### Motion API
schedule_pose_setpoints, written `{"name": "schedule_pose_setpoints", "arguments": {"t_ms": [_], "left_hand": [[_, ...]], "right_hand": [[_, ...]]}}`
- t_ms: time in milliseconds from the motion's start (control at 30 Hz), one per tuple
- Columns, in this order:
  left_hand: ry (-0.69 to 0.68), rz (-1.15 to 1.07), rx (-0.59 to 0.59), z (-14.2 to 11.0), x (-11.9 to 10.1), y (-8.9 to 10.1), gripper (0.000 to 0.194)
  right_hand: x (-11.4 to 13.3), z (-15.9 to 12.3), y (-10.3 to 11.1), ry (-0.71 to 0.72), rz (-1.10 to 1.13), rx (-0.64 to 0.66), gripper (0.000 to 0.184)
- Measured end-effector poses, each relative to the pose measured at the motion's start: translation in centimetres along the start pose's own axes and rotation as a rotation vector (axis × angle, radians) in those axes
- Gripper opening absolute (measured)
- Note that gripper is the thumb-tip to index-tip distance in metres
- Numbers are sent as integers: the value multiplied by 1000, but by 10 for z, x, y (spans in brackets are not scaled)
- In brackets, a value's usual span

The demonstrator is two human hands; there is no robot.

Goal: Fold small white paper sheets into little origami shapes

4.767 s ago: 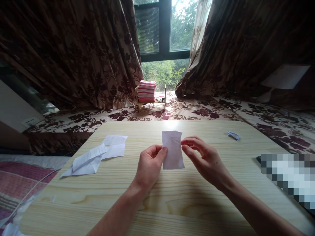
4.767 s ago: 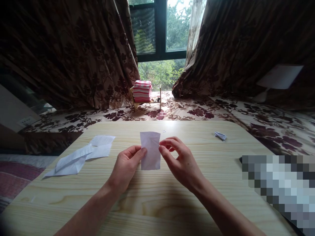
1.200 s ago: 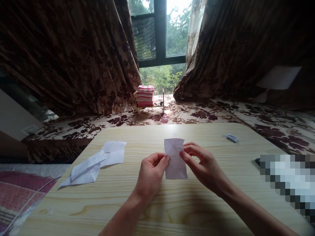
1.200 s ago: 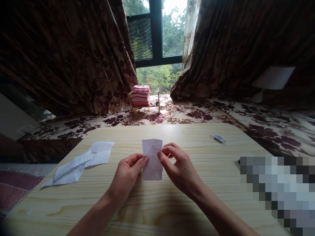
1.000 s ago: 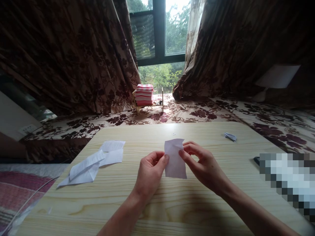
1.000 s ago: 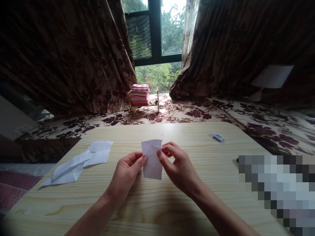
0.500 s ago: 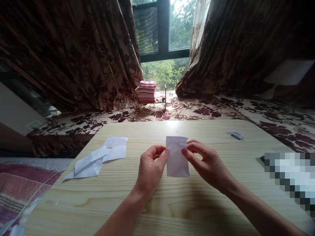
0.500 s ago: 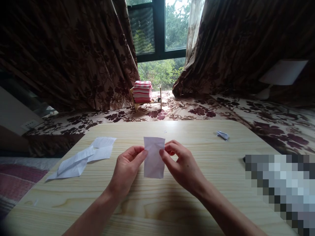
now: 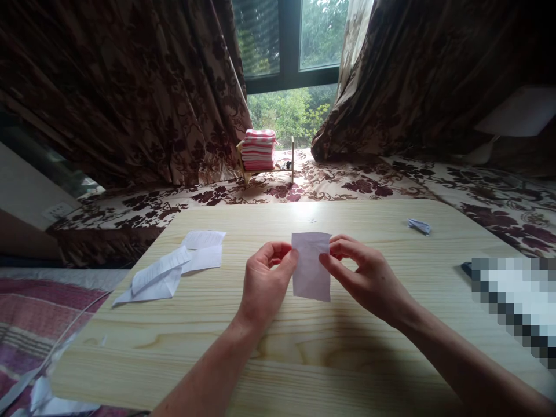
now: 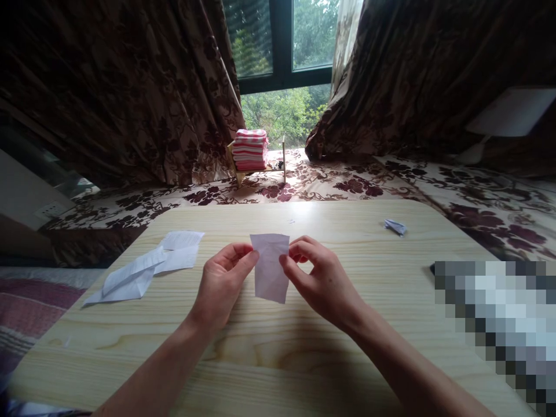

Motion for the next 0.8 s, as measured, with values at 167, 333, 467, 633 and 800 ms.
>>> {"name": "schedule_pose_setpoints", "arguments": {"t_ms": [167, 333, 467, 633, 800], "left_hand": [[18, 81, 26, 0, -2, -3, 14], [-61, 524, 61, -1, -2, -5, 14], [-110, 809, 92, 1, 2, -6, 14], [-133, 968, 89, 3, 0, -6, 19], [-130, 960, 87, 3, 1, -7, 18]], "right_hand": [[-13, -1, -2, -80, -54, 44, 18], [-24, -1, 5, -95, -289, 71, 13], [1, -3, 9, 151, -524, -13, 19], [8, -16, -34, 257, -658, 303, 21], [-5, -24, -57, 160, -811, 508, 25]]}}
Point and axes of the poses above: each hand's wrist, its own z-axis towards the middle knuckle, its own y-axis out of the back of the hand, x = y × z, the point moved 9 cm from there along z, towards the middle knuckle, and after that the axes turned 10 degrees about z, right-handed, at the moved point
